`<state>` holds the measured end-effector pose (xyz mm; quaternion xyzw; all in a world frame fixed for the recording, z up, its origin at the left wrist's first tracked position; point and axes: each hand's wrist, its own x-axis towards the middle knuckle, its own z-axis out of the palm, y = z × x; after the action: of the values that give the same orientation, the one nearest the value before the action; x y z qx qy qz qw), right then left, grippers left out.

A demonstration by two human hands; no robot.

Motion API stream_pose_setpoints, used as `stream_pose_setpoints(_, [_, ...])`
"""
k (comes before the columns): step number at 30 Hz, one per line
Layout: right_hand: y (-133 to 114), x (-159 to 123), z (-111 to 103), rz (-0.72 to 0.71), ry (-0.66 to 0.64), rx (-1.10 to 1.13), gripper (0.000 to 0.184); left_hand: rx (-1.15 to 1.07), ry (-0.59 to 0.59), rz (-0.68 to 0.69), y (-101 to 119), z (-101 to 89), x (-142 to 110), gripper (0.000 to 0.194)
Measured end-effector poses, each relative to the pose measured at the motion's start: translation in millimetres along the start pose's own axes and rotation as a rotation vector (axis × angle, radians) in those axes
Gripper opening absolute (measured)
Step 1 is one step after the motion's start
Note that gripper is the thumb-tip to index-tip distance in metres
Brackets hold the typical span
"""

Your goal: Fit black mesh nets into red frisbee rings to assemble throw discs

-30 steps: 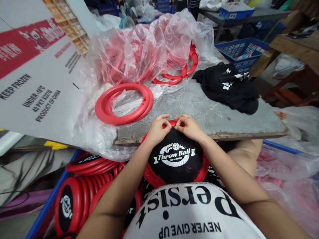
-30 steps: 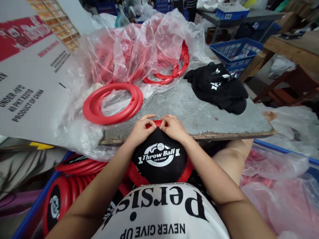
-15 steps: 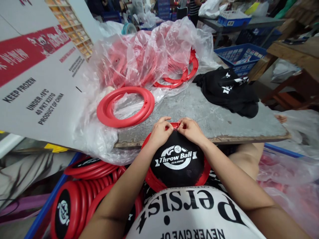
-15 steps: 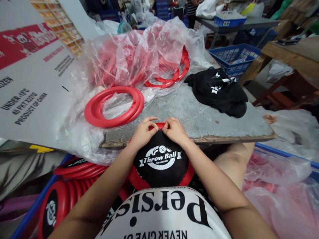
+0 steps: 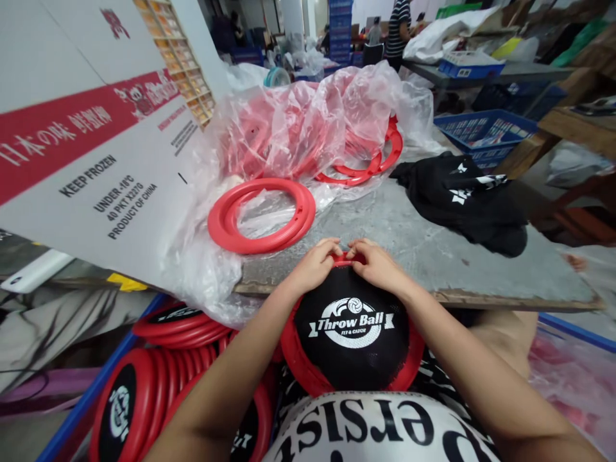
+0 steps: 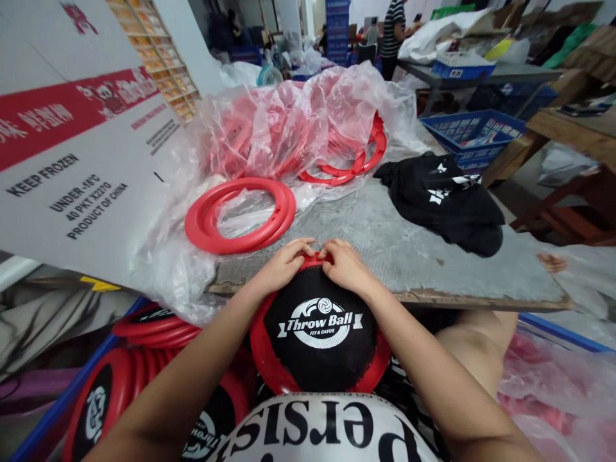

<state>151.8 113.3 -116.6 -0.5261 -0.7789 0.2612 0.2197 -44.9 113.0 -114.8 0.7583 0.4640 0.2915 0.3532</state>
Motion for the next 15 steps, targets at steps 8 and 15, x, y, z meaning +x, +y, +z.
stream_pose_setpoints(8, [-17.0,16.3,-4.6,-0.042,-0.281,-0.109,0.023,-0.105,0.089,0.04,-18.2,-11.7,-0.5,0.031])
stream_pose_setpoints(15, [-5.1,50.1,-19.0,0.094,-0.172,-0.013,0.015,0.422,0.323,0.135,-0.8,-24.9,-27.8,0.02])
